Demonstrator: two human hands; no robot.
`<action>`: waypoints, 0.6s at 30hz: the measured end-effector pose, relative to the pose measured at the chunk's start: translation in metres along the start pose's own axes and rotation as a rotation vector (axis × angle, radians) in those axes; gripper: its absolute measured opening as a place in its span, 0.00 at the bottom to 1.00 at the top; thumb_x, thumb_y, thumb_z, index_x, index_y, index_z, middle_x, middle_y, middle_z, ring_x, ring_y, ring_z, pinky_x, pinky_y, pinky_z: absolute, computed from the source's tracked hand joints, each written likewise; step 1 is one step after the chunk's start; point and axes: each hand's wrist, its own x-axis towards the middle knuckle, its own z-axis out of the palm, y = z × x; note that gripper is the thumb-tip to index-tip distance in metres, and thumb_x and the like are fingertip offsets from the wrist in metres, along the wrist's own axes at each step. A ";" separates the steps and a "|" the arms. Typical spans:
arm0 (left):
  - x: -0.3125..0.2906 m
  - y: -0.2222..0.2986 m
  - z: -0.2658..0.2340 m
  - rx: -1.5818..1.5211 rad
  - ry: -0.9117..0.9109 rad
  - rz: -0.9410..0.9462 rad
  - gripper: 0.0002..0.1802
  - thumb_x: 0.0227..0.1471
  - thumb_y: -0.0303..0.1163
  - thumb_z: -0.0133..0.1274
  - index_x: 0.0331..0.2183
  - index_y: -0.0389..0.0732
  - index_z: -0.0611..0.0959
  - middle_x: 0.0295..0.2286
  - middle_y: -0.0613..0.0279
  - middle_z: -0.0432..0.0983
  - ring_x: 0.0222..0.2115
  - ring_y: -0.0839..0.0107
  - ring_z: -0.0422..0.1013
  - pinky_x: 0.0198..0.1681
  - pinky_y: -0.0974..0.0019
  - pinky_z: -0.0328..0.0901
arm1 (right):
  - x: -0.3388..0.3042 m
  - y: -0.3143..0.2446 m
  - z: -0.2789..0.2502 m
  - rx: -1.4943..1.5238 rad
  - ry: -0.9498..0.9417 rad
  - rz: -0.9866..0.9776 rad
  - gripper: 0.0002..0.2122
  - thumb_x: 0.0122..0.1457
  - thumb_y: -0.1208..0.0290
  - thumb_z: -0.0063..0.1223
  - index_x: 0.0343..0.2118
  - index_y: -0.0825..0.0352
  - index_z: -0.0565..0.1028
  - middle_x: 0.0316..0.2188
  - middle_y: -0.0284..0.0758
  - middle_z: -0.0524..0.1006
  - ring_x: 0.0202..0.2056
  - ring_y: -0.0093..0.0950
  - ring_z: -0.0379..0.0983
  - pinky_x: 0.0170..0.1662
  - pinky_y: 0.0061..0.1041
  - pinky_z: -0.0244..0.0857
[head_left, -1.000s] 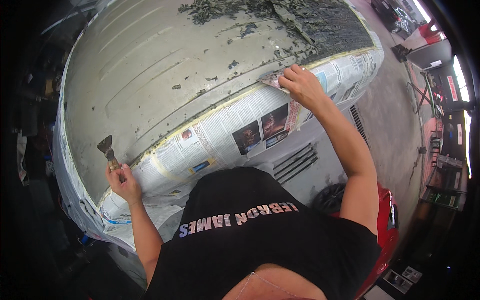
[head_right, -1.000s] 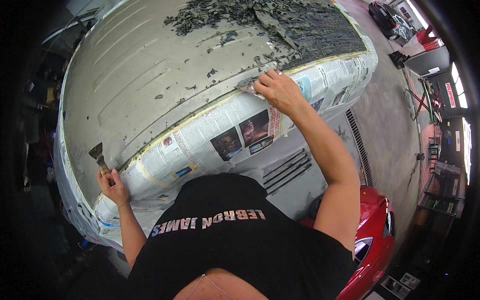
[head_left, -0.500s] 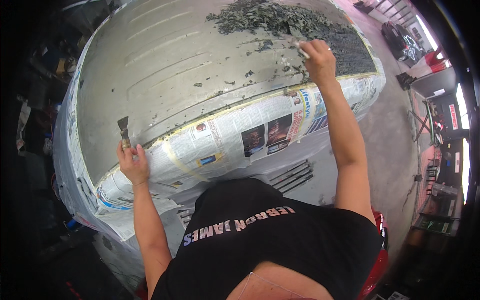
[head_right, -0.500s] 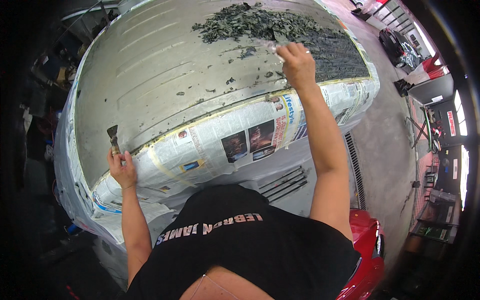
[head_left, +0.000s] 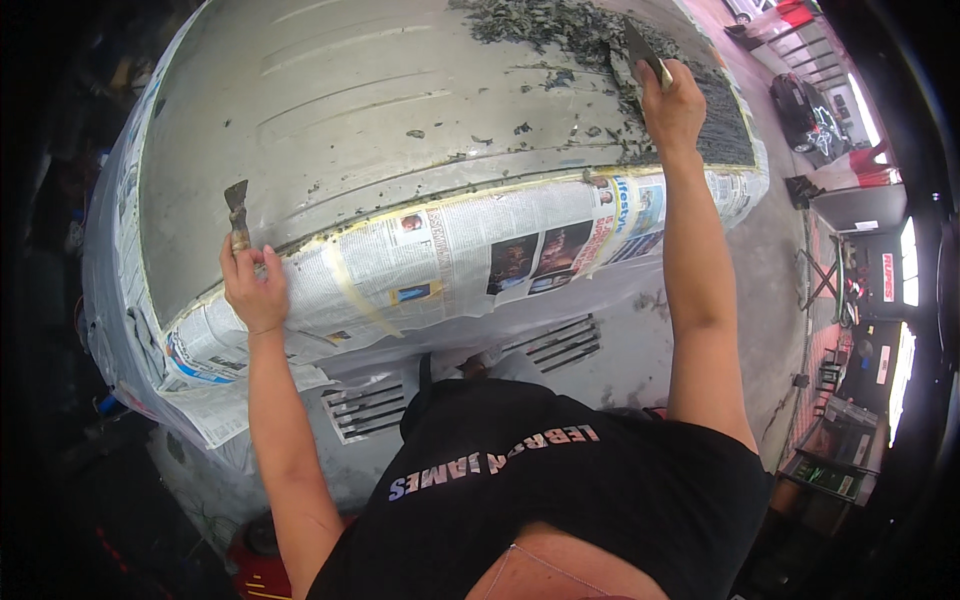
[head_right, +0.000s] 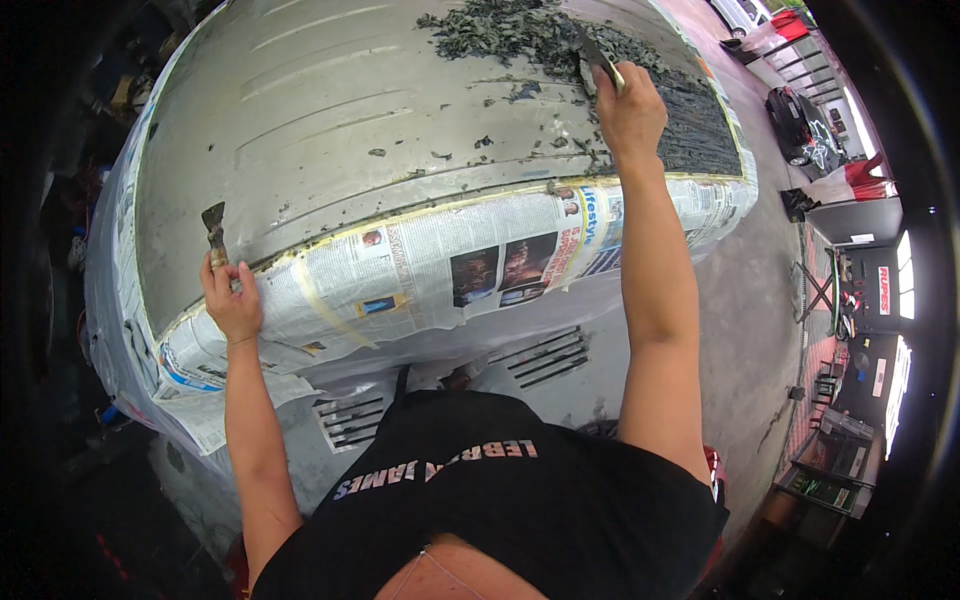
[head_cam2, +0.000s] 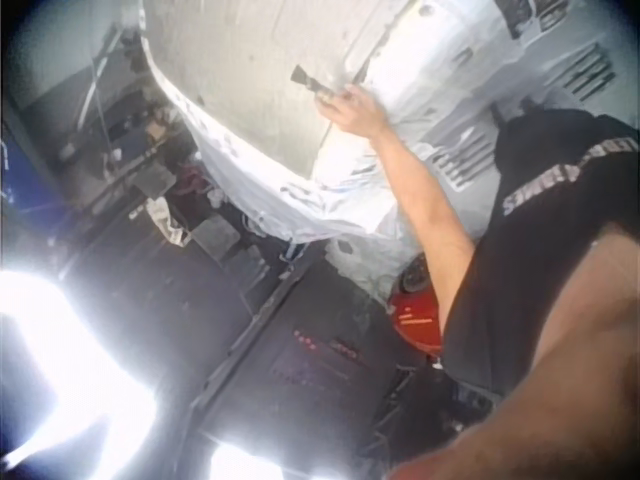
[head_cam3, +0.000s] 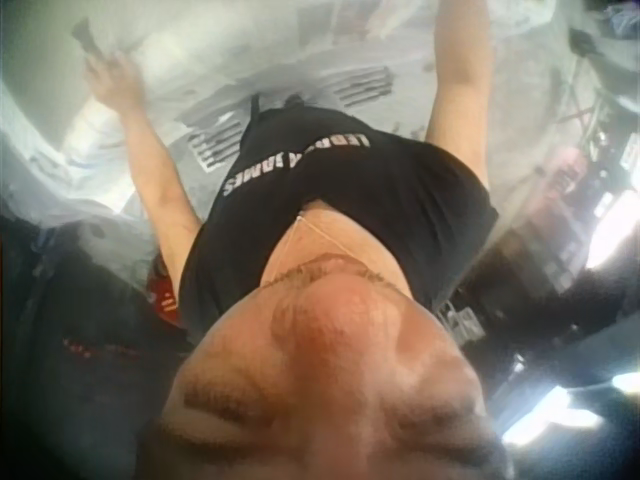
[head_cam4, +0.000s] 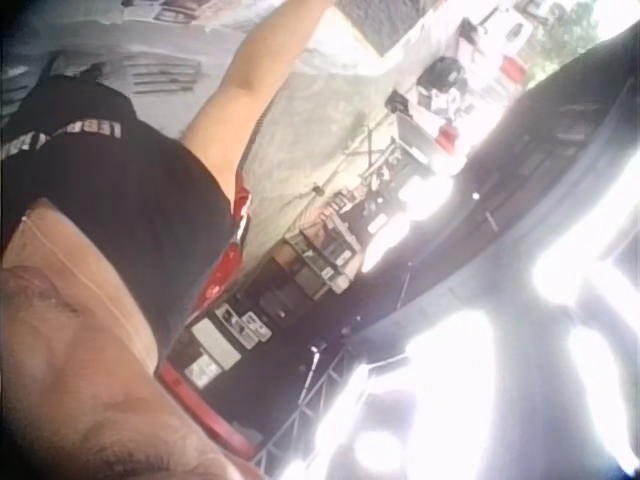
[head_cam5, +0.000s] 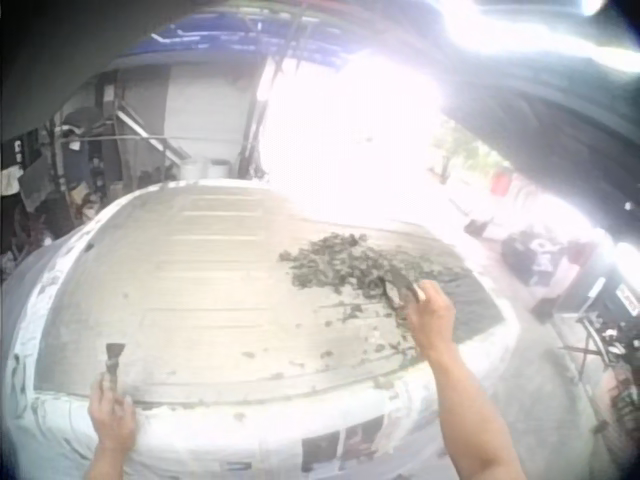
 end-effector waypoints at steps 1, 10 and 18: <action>-0.002 0.001 0.002 -0.003 -0.006 -0.012 0.08 0.51 0.28 0.61 0.27 0.39 0.77 0.50 0.36 0.74 0.45 0.40 0.75 0.43 0.50 0.72 | 0.000 0.005 -0.006 -0.007 -0.010 0.025 0.10 0.59 0.63 0.63 0.32 0.63 0.77 0.31 0.38 0.78 0.31 0.44 0.76 0.33 0.40 0.70; 0.004 0.010 0.006 0.211 0.113 0.092 0.10 0.57 0.32 0.60 0.29 0.38 0.77 0.51 0.39 0.72 0.44 0.44 0.75 0.42 0.53 0.72 | -0.032 0.042 -0.012 0.391 0.111 0.446 0.13 0.58 0.60 0.66 0.34 0.67 0.80 0.27 0.39 0.82 0.28 0.34 0.78 0.36 0.33 0.70; -0.003 0.217 0.117 -0.226 0.312 -0.373 0.14 0.65 0.38 0.50 0.35 0.35 0.76 0.50 0.40 0.64 0.48 0.51 0.66 0.53 0.52 0.61 | -0.046 0.126 -0.014 0.728 0.078 0.730 0.18 0.55 0.61 0.70 0.39 0.72 0.82 0.32 0.34 0.83 0.31 0.22 0.75 0.39 0.27 0.70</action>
